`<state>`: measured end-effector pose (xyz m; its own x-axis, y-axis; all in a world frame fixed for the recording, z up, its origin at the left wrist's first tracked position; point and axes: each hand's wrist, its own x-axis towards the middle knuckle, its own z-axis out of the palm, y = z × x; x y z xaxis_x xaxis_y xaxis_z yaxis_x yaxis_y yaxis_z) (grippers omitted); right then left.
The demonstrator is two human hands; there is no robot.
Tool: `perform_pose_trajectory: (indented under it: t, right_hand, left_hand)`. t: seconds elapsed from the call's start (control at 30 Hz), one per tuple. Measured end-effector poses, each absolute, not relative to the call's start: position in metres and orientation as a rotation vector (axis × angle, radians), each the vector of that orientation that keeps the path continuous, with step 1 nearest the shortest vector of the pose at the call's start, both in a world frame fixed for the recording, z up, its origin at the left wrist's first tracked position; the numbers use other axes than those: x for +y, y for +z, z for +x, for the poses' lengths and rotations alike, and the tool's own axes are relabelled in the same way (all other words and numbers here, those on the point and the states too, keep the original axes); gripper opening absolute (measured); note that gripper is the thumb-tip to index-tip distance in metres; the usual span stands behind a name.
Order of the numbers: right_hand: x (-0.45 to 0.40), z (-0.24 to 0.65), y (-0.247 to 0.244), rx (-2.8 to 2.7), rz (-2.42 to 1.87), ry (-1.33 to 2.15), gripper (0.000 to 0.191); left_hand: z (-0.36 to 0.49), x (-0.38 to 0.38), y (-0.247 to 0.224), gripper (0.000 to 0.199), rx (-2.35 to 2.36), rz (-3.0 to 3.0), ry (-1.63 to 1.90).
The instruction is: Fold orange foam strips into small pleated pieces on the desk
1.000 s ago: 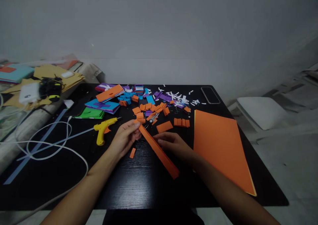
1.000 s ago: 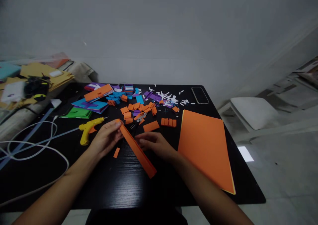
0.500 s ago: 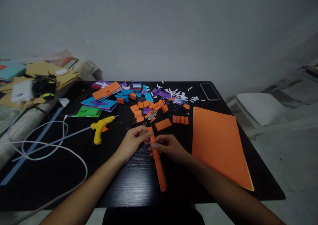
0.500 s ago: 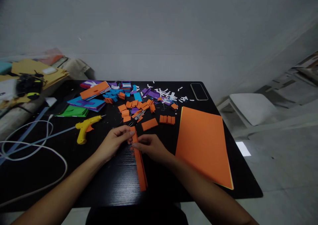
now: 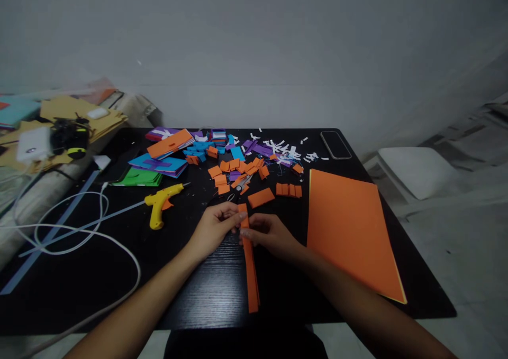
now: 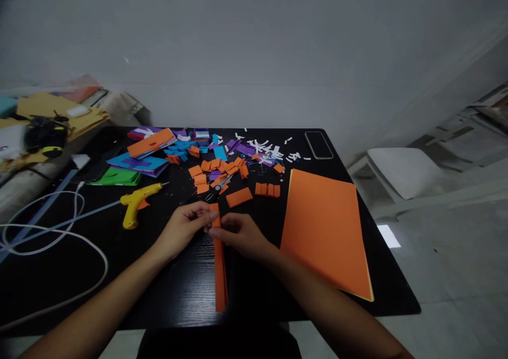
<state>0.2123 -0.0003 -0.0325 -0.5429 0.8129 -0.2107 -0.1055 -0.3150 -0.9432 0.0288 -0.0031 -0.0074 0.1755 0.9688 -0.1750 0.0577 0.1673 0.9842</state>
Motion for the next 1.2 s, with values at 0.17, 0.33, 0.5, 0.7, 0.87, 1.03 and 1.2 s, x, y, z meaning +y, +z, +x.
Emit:
perform_pose_trajectory:
  t: [0.17, 0.33, 0.5, 0.7, 0.87, 1.03, 1.2]
  right_hand:
    - [0.0057, 0.2165, -0.0324, -1.117, -1.008, 1.82, 0.035]
    - [0.008, 0.2174, -0.0325, -0.974, -0.967, 1.919, 0.033]
    - [0.0085, 0.2177, -0.0326, -0.989, -1.006, 1.916, 0.031]
    - [0.0083, 0.2171, -0.0322, -1.045, -1.023, 1.856, 0.031]
    - [0.007, 0.2157, -0.0319, -1.054, -1.032, 1.815, 0.032]
    - [0.0064, 0.2158, -0.0323, -1.054, -1.037, 1.807, 0.033]
    - [0.0068, 0.2159, -0.0338, -1.043, -1.039, 1.823, 0.033]
  left_hand:
    - [0.0294, -0.0025, -0.0067, 0.033, 1.182, 1.216, 0.906]
    - [0.0291, -0.0021, -0.0113, 0.033, 1.114, 1.168, 0.906]
    - [0.0278, -0.0022, -0.0152, 0.034, 1.097, 1.144, 0.891]
    - [0.0287, -0.003, -0.0139, 0.031, 1.113, 1.18, 0.886]
    - [0.0293, -0.0039, -0.0114, 0.032, 1.135, 1.194, 0.877]
    - [0.0291, -0.0044, -0.0119, 0.033, 1.152, 1.234, 0.871]
    - [0.0277, -0.0051, -0.0145, 0.031, 1.149, 1.283, 0.855]
